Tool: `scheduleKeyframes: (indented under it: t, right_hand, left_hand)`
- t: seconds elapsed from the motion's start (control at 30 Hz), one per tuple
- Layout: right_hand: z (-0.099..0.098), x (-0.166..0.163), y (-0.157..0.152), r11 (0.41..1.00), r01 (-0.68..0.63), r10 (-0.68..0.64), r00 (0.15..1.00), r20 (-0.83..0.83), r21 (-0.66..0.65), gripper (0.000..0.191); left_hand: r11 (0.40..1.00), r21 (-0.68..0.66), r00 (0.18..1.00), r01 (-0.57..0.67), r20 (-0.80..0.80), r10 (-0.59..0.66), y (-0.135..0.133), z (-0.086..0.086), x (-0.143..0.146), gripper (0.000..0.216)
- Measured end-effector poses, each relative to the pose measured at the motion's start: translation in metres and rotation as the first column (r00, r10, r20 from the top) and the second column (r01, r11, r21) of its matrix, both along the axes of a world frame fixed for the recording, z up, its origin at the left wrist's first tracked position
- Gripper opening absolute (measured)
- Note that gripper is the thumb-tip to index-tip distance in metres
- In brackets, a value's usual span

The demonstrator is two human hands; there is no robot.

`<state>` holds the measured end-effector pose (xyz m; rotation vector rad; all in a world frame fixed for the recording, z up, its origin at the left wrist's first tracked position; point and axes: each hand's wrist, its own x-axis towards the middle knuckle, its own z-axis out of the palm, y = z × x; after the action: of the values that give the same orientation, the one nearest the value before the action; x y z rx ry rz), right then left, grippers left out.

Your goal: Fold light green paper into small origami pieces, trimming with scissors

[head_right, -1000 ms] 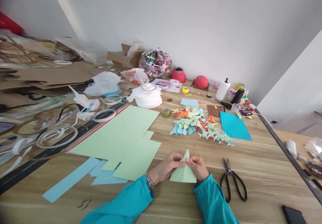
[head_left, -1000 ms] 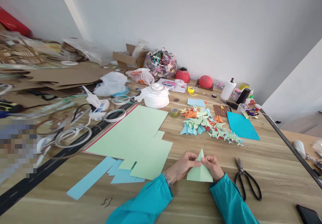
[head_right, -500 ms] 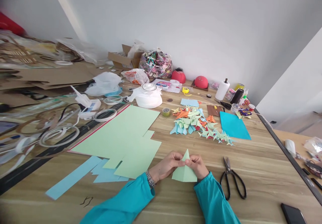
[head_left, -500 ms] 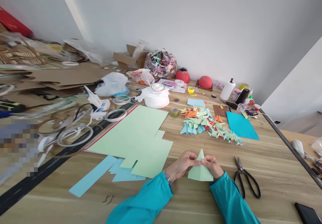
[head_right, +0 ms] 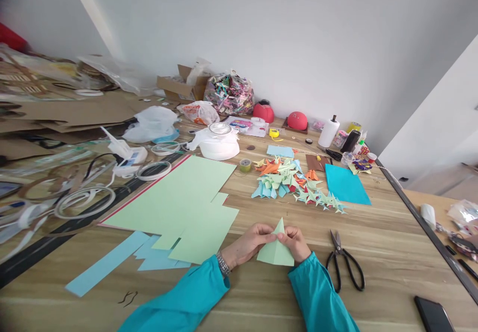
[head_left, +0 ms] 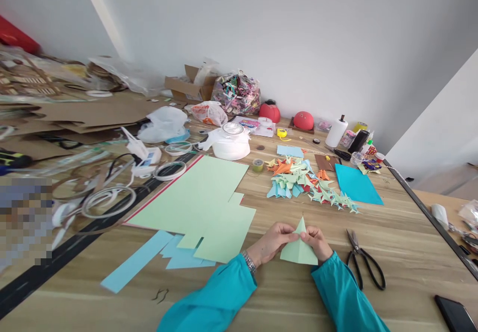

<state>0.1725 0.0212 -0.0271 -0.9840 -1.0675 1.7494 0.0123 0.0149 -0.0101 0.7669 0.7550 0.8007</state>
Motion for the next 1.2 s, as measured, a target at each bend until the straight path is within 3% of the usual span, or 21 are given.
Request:
scheduleKeyframes:
  t: [0.33, 0.57, 0.83, 0.93, 1.2]
  right_hand:
    - [-0.0001, 0.0013, -0.0012, 0.998, -0.054, 0.053, 0.998, 0.033, 0.02, 0.043]
    - [0.0009, -0.0004, 0.0014, 0.999, 0.037, -0.038, 0.999, -0.006, -0.029, 0.044]
    - [0.004, 0.0008, 0.0, 0.996, 0.069, -0.068, 0.998, 0.014, -0.051, 0.042]
    - [0.0031, 0.0004, -0.0014, 0.996, 0.087, -0.086, 0.996, 0.019, -0.032, 0.041]
    - [0.0057, 0.0, -0.0029, 1.0, -0.021, 0.021, 0.995, 0.098, -0.006, 0.04]
  left_hand:
    - [0.991, 0.136, 1.0, -0.008, -0.02, 0.011, 0.0026, -0.0012, -0.0039, 0.035]
    - [0.998, 0.025, 0.998, -0.063, 0.029, 0.062, -0.0007, 0.0026, 0.0, 0.039]
    - [0.989, 0.121, 0.996, -0.08, 0.035, 0.076, 0.0015, 0.0011, -0.0015, 0.038]
    - [0.992, 0.101, 0.996, -0.08, 0.051, 0.076, 0.0009, 0.0009, -0.0017, 0.035]
    - [0.987, 0.132, 0.996, -0.086, 0.038, 0.082, -0.0017, 0.0045, -0.0013, 0.026]
